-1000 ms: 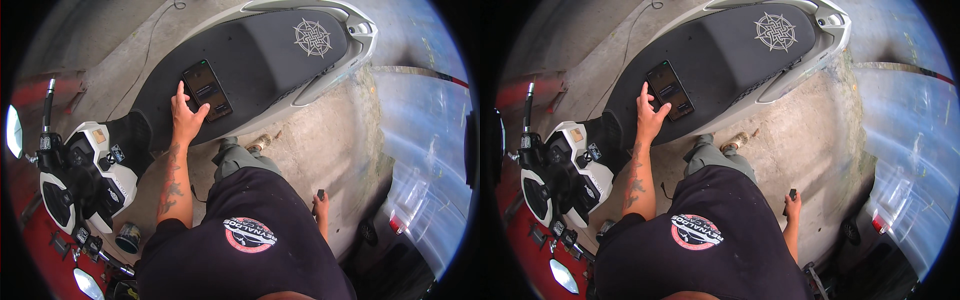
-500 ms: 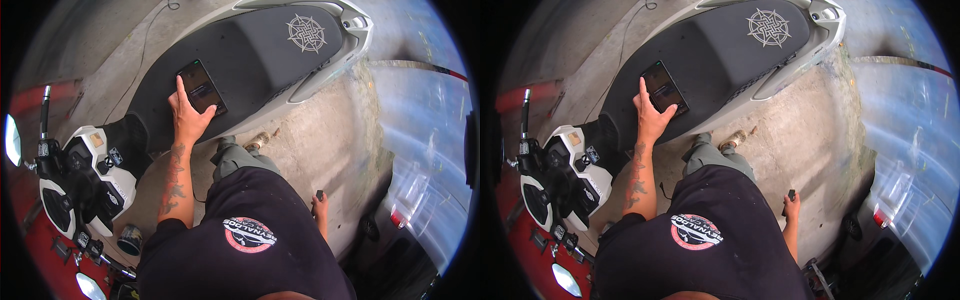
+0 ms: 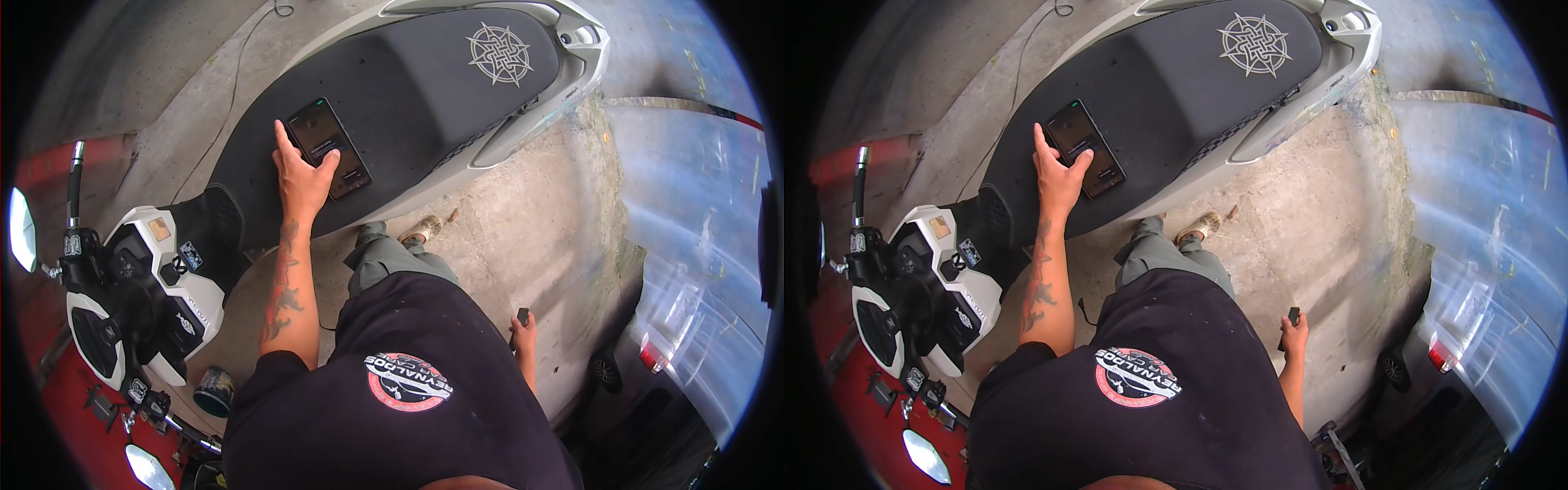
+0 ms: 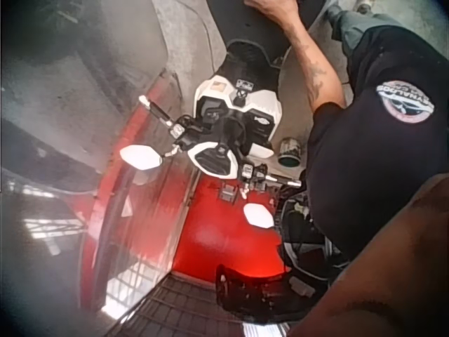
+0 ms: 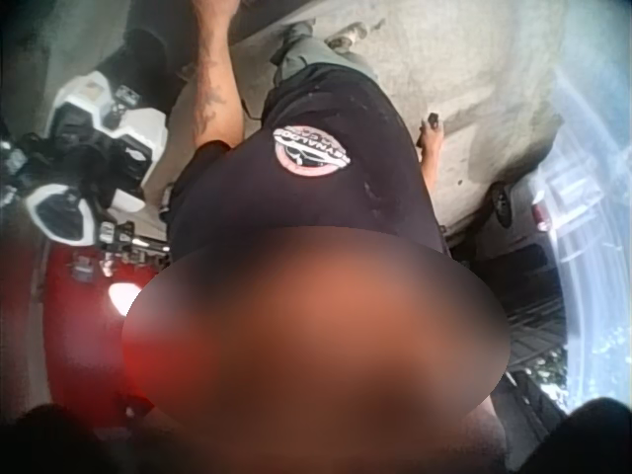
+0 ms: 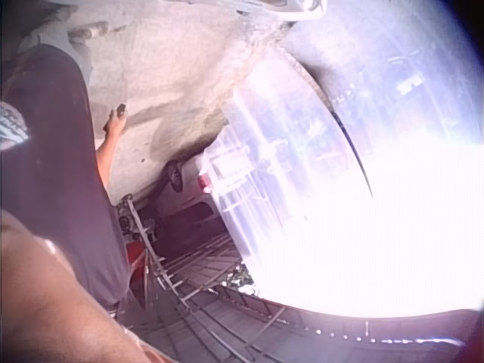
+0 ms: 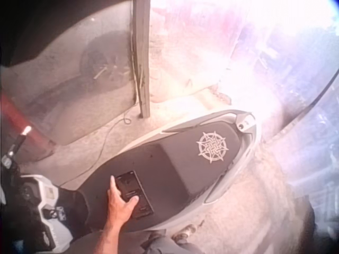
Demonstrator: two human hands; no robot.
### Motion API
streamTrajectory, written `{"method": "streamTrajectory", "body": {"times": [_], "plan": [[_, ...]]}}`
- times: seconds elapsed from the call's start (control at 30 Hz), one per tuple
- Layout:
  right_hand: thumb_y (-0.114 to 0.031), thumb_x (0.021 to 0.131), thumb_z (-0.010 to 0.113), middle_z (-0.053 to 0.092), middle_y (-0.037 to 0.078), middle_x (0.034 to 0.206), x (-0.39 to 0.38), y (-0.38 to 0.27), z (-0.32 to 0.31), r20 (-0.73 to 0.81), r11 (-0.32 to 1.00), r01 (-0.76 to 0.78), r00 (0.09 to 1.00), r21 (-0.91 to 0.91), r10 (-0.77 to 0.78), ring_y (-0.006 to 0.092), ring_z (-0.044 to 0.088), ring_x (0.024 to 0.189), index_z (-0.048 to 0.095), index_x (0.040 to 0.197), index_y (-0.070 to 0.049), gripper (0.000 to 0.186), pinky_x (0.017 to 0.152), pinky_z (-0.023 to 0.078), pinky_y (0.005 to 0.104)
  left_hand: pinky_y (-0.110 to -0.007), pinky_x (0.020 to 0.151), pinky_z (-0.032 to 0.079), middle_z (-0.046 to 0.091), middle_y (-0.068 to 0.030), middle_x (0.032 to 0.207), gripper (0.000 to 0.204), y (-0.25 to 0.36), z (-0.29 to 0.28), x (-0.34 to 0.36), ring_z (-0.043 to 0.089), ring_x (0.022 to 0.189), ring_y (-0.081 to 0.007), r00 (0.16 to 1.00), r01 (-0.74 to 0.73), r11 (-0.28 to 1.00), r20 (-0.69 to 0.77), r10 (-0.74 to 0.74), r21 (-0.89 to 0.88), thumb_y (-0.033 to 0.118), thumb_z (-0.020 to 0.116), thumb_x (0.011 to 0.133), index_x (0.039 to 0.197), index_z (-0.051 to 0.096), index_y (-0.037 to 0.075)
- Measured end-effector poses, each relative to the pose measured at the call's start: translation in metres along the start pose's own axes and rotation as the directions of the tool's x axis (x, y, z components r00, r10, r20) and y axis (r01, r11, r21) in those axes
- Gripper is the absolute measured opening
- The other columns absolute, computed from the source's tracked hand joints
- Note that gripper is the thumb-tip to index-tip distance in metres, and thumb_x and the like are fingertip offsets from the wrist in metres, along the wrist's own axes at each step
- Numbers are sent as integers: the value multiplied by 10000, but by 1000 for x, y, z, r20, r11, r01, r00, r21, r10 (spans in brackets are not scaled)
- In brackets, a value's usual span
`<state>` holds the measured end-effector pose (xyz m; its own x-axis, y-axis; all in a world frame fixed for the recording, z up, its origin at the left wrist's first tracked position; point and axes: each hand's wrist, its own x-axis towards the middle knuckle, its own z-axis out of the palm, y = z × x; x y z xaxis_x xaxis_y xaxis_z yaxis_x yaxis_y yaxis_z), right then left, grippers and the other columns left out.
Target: The person sands a car bumper using a sanding sponge with water from a bucket, answers a video call on a phone, props the phone inside the trunk, and sands the bumper using sandpaper.
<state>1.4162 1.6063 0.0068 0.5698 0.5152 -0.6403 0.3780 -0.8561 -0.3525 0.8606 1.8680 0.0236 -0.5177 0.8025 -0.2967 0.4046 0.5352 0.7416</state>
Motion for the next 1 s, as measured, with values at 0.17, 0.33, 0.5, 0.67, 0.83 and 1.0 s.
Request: {"method": "streamTrajectory", "body": {"times": [0.17, 0.33, 0.5, 0.67, 0.83, 1.0], "plan": [[-128, 874, 701, 613, 47, 810, 3, 2, -1, -17, 1000, 9, 1000, 2, -9, 150, 618, 708, 559, 1249, -41, 410, 665, 501, 314, -420, 969, 476, 486, -215, 1229, 1098, 3, -1, 2, 563, 1090, -344, 999, 43, 998, -3, -43, 41, 331, 771, 769, 1588, 93, 51], [-137, 868, 708, 612, 49, 813, 4, 1, -2, 14, 1000, -9, 1000, -17, 9, 151, 619, 711, 556, 1257, -39, 428, 668, 502, 316, -408, 942, 486, 478, -175, 1203, 1084, -3, -1, 3, 561, 1076, -320, 1000, 26, 999, -3, -25, 29, 318, 771, 779, 1589, 100, 55], [-129, 873, 701, 613, 49, 824, 5, -2, 1, -4, 1000, -9, 1000, -11, 9, 149, 618, 717, 543, 1282, -20, 452, 670, 501, 311, -357, 880, 495, 448, -111, 1168, 1109, -27, -15, 0, 504, 926, -226, 989, -79, 994, 118, 87, -70, 194, 788, 760, 1604, 77, 87], [-124, 878, 696, 615, 49, 836, 7, -7, 3, -2, 1000, -13, 1000, -17, 13, 147, 618, 719, 528, 1307, -5, 476, 673, 499, 306, -269, 769, 482, 432, -62, 1157, 1176, -32, -29, -5, 424, 850, -143, 951, -187, 979, 235, 199, -76, 98, 808, 717, 1624, 61, 155], [-131, 876, 700, 615, 51, 828, 3, -11, 3, -17, 1000, -15, 1000, -20, 15, 149, 619, 718, 539, 1287, -12, 458, 671, 497, 312, -290, 789, 478, 406, -62, 1178, 1219, -27, -32, -4, 413, 842, -164, 933, -214, 976, 288, 214, -32, 71, 798, 702, 1626, 12, 190], [-132, 872, 706, 613, 47, 824, 6, -3, 0, 24, 1000, -2, 1000, -27, 2, 152, 621, 704, 554, 1229, -23, 403, 664, 506, 310, -300, 813, 474, 405, -68, 1177, 1234, -26, -33, -4, 415, 852, -173, 932, -196, 980, 303, 197, -33, 76, 800, 697, 1625, -3, 195]]}}
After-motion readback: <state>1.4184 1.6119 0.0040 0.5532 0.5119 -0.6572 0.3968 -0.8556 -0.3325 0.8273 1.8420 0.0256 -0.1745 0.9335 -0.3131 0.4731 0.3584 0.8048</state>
